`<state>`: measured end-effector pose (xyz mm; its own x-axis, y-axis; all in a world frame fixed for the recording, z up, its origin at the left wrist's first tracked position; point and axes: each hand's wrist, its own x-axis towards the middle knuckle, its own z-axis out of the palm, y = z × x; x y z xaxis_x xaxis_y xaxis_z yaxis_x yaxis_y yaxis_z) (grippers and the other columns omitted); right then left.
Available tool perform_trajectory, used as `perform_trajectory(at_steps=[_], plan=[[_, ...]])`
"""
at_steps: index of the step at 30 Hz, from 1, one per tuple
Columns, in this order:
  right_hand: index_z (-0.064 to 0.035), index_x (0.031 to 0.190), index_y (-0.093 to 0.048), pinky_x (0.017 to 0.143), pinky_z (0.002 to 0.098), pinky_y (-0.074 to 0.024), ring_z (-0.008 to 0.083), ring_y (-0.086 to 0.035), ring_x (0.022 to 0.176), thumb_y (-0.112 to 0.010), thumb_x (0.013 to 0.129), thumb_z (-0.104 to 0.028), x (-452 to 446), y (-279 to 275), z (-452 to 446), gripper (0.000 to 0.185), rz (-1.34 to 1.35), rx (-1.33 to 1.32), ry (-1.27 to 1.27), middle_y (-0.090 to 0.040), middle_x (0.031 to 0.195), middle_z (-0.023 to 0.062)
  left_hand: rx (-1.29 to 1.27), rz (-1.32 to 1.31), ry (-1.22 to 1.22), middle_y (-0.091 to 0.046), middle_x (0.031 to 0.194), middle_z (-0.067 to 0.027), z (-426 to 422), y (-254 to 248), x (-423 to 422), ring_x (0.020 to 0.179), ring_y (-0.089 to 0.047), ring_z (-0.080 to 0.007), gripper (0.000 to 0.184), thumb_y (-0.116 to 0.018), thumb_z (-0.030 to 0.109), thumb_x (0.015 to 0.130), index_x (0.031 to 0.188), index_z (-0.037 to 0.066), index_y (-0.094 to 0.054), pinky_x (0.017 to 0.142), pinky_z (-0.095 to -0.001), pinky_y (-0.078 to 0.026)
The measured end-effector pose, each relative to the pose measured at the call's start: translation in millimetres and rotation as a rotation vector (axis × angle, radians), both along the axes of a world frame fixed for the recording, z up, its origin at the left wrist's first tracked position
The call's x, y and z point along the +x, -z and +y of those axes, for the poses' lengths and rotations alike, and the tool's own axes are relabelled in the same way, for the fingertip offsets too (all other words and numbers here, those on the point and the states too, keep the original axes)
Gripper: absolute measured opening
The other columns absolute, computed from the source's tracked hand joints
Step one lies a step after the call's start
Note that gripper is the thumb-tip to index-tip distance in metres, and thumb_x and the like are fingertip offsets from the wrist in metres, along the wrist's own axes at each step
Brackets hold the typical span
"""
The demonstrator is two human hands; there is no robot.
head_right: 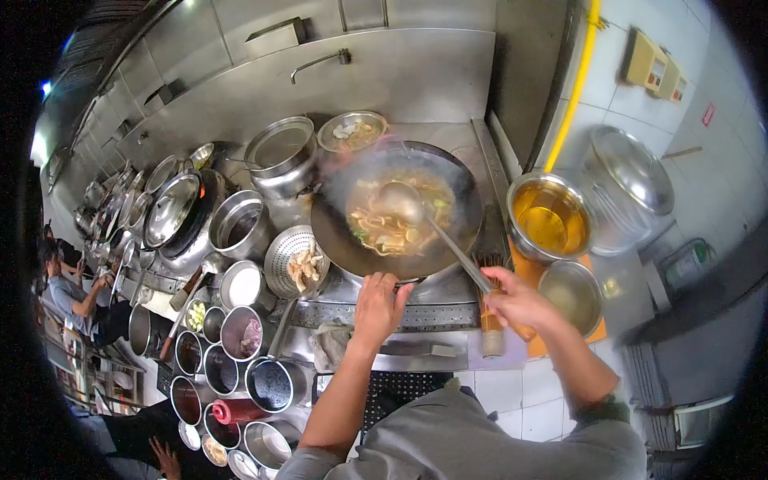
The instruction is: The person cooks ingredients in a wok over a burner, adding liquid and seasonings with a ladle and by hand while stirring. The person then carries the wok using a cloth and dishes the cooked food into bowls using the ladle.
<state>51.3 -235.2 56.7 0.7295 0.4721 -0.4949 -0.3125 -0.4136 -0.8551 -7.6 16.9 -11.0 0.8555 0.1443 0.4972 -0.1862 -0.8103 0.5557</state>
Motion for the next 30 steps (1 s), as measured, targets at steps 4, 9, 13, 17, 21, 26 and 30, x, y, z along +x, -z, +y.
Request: perform_trajectory(at_steps=[4,9,13,17,21,26,30], plan=[[-0.0081,0.139,-0.034,0.046,0.0258,-0.0389,0.0108,-0.047,0.051,-0.057,0.087,-0.006,4,23,44,0.057,-0.187,-0.03,0.0,-0.051,0.073,0.0026,-0.003,0.004,0.015,-0.057,0.081,-0.0153,-1,3,-2,0.08,-0.053,-0.0344,0.02,-0.069,0.019,0.082,0.084,0.001,-0.059,0.072,-0.0433,-0.043],[-0.0092,0.14,-0.033,0.047,0.0264,-0.0398,0.0109,-0.048,0.053,-0.058,0.088,-0.009,-10,0,-10,0.058,0.068,0.049,-0.025,-0.052,0.075,0.0037,0.008,-0.01,-0.02,-0.057,0.078,-0.0136,0,1,-1,0.079,-0.054,-0.0333,0.02,-0.071,0.019,0.079,0.081,0.003,-0.06,0.073,-0.043,-0.043],[-0.0085,0.139,-0.034,0.047,0.0271,-0.0403,0.0106,-0.048,0.054,-0.057,0.087,-0.007,-6,16,23,0.057,-0.158,-0.073,0.028,-0.051,0.074,0.0035,0.01,-0.009,0.007,-0.057,0.08,-0.0145,0,3,-2,0.08,-0.054,-0.0341,0.02,-0.07,0.019,0.081,0.083,0.002,-0.06,0.074,-0.0433,-0.043],[-0.0093,0.139,-0.035,0.047,0.0266,-0.0398,0.0105,-0.048,0.053,-0.057,0.087,-0.007,-19,13,16,0.056,-0.061,0.061,-0.009,-0.051,0.073,0.003,0.003,0.023,0.003,-0.058,0.083,-0.0158,-2,-3,-3,0.081,-0.054,-0.0353,0.021,-0.068,0.019,0.083,0.085,0.0,-0.06,0.075,-0.0434,-0.043],[-0.0087,0.138,-0.035,0.045,0.026,-0.0386,0.0105,-0.048,0.052,-0.057,0.088,-0.007,-11,2,-9,0.055,-0.041,-0.014,0.022,-0.051,0.072,0.0026,0.004,-0.017,0.007,-0.057,0.082,-0.0159,-1,1,-3,0.08,-0.053,-0.0353,0.021,-0.068,0.019,0.083,0.084,0.001,-0.06,0.075,-0.0434,-0.043],[-0.0085,0.14,-0.034,0.045,0.0258,-0.038,0.0101,-0.046,0.052,-0.057,0.088,-0.008,-15,19,23,0.056,-0.066,0.026,0.004,-0.05,0.071,0.002,-0.006,0.027,0.013,-0.057,0.081,-0.0162,-1,3,-6,0.08,-0.053,-0.0354,0.022,-0.069,0.02,0.083,0.084,0.0,-0.06,0.074,-0.043,-0.043],[-0.0087,0.138,-0.035,0.046,0.0249,-0.0379,0.0097,-0.046,0.052,-0.057,0.088,-0.008,-8,4,-20,0.055,-0.039,-0.008,-0.033,-0.049,0.07,0.0018,0.016,-0.046,-0.015,-0.057,0.081,-0.0161,-1,3,-1,0.079,-0.053,-0.0351,0.021,-0.069,0.019,0.083,0.083,0.001,-0.06,0.073,-0.0432,-0.042]])
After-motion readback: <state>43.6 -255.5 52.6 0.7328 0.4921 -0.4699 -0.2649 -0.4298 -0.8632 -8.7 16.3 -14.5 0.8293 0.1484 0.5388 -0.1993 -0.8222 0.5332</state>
